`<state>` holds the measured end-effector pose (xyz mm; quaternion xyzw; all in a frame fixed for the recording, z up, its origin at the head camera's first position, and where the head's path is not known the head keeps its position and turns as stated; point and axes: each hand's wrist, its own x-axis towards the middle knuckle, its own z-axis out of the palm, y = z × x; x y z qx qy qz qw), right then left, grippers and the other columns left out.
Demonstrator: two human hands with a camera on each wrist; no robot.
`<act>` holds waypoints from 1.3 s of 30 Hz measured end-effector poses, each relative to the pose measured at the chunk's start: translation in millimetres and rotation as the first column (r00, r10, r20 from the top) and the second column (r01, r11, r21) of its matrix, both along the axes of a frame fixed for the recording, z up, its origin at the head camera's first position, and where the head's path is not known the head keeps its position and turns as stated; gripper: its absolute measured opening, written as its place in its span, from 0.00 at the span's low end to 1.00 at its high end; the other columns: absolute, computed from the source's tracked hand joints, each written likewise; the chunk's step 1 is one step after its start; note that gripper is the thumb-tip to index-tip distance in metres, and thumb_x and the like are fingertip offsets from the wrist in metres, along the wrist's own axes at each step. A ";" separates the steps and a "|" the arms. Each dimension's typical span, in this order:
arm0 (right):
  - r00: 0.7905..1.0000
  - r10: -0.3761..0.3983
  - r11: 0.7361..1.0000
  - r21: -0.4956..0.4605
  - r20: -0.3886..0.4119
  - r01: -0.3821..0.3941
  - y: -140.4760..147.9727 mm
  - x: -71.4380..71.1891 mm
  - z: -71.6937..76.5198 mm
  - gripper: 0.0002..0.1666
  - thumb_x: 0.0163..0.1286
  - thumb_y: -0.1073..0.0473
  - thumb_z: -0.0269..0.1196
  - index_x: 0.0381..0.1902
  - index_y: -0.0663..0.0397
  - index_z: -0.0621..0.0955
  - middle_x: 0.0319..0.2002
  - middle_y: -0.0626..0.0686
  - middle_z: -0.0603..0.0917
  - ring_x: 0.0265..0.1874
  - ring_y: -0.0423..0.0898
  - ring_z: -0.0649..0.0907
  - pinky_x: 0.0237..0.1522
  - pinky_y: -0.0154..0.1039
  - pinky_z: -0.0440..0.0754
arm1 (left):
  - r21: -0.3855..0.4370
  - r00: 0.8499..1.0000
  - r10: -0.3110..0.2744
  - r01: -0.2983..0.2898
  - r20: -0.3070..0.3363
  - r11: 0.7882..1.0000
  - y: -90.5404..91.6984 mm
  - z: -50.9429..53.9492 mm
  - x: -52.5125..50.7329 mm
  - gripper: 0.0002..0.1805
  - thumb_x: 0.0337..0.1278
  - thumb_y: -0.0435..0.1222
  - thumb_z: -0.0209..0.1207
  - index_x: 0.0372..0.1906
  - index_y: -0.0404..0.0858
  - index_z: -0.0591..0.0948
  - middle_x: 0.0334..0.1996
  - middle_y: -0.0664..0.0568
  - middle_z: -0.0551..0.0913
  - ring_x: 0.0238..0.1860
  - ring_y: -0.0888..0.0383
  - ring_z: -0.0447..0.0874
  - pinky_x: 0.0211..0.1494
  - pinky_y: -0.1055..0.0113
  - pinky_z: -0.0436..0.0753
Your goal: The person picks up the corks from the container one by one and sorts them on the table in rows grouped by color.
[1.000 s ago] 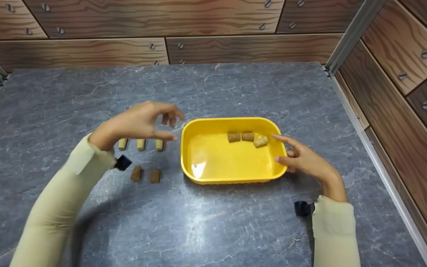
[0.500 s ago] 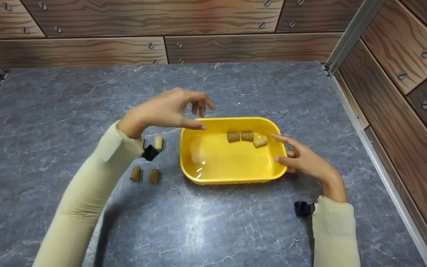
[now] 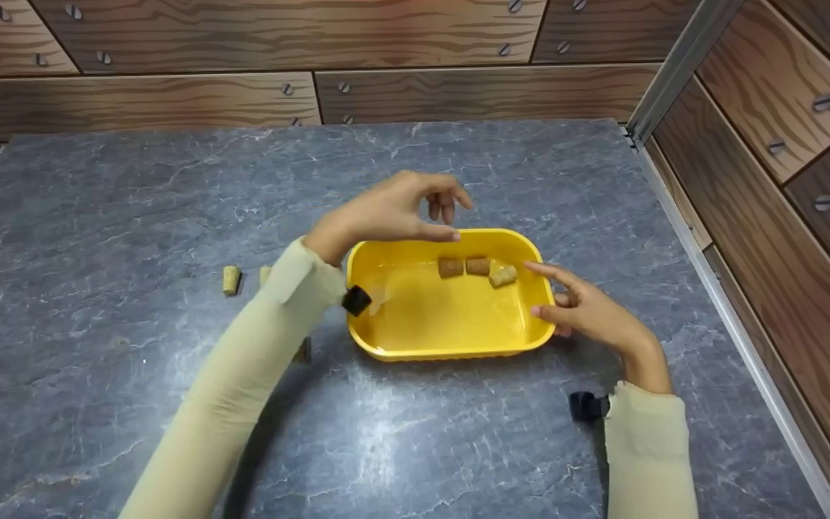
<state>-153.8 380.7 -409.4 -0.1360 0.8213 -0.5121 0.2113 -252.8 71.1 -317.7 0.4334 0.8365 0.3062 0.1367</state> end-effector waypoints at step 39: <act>1.000 -0.020 0.999 0.041 -0.006 0.020 -1.5 1.6 0.7 0.35 0.71 0.65 0.56 0.73 0.46 0.60 0.26 0.43 0.84 0.19 0.35 0.75 0.23 0.36 0.75 | -0.550 0.953 -0.038 -0.140 -0.299 0.824 43.3 -59.4 0.6 0.20 0.68 0.47 0.52 0.62 0.63 0.74 0.49 0.58 0.83 0.40 0.60 0.74 0.48 0.62 0.76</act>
